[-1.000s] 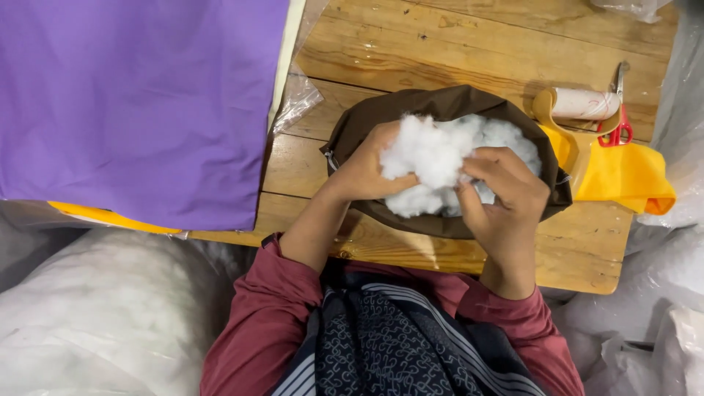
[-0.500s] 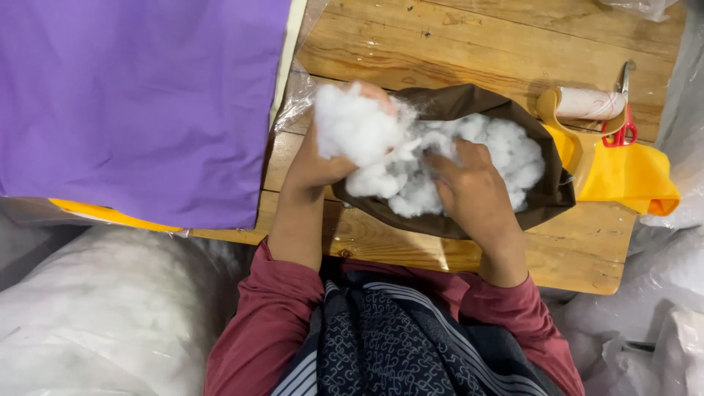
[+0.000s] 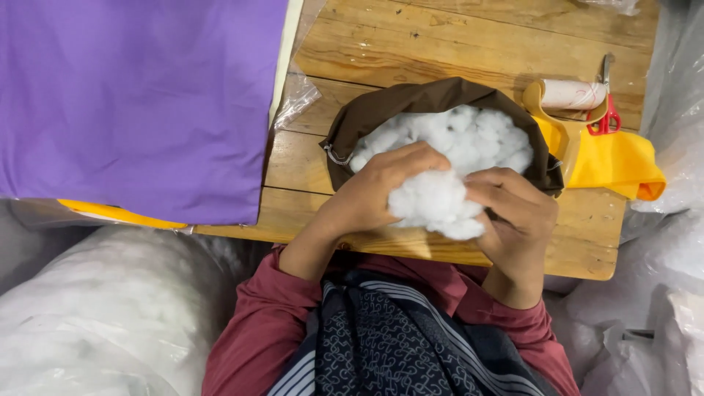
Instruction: Stuffing a brown fabric pillowcase with white polyester fiberfill material.
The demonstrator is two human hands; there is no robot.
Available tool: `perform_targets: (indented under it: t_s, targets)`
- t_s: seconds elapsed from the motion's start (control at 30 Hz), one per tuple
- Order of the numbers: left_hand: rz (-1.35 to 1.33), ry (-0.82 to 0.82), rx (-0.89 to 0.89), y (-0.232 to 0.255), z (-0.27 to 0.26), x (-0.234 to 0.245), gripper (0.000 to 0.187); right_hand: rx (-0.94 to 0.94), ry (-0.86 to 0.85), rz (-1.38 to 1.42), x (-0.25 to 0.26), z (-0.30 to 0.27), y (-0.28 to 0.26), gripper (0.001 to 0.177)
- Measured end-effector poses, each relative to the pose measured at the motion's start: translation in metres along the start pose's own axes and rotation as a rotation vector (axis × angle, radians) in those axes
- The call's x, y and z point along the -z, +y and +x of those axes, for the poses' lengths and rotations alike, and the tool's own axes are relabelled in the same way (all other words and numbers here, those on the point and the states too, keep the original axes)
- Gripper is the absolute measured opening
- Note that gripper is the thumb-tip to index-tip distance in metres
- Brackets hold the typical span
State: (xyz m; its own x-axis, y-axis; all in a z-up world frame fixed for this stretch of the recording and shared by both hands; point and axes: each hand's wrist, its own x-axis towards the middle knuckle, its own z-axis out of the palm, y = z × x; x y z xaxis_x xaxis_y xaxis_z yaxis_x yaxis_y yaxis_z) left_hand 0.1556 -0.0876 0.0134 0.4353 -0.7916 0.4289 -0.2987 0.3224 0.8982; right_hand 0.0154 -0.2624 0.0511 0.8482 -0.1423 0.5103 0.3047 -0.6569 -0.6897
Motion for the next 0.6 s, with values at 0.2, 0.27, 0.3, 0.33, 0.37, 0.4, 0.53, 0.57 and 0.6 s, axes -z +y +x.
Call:
perform_targets:
  t_s: [0.2, 0.27, 0.3, 0.33, 0.37, 0.4, 0.53, 0.57, 0.6]
  targets:
    - [-0.077, 0.121, 0.070, -0.006, -0.051, 0.023, 0.058, -0.123, 0.245, -0.015, 0.040, -0.015, 0.023, 0.017]
    - [-0.022, 0.216, 0.108, 0.005, -0.053, 0.033, 0.050, -0.081, 0.261, -0.186, 0.042, -0.013, 0.046, 0.020]
    - [0.029, 0.306, 0.146, 0.010, -0.053, 0.038, 0.043, -0.039, 0.278, -0.359, 0.043, -0.011, 0.057, 0.024]
    - [0.033, 0.305, 0.142, 0.015, -0.049, 0.036, 0.043, -0.035, 0.282, -0.358, 0.031, -0.001, 0.060, 0.024]
    - [0.013, 0.368, 0.180, 0.020, -0.045, 0.032, 0.040, 0.006, 0.172, -0.519, 0.020, 0.008, 0.061, 0.021]
    - [-0.008, 0.432, 0.218, 0.025, -0.041, 0.029, 0.039, 0.048, 0.061, -0.680, 0.009, 0.017, 0.063, 0.021]
    - [0.011, 0.397, 0.202, 0.018, -0.028, 0.022, 0.053, -0.279, -0.269, -0.671, -0.008, 0.019, 0.040, 0.054]
    - [0.045, 0.373, 0.227, 0.018, -0.028, 0.019, 0.055, -0.178, -0.168, -0.645, -0.008, 0.018, 0.037, 0.041]
    - [0.080, 0.348, 0.253, 0.016, -0.027, 0.016, 0.058, -0.076, -0.067, -0.616, -0.009, 0.016, 0.034, 0.030]
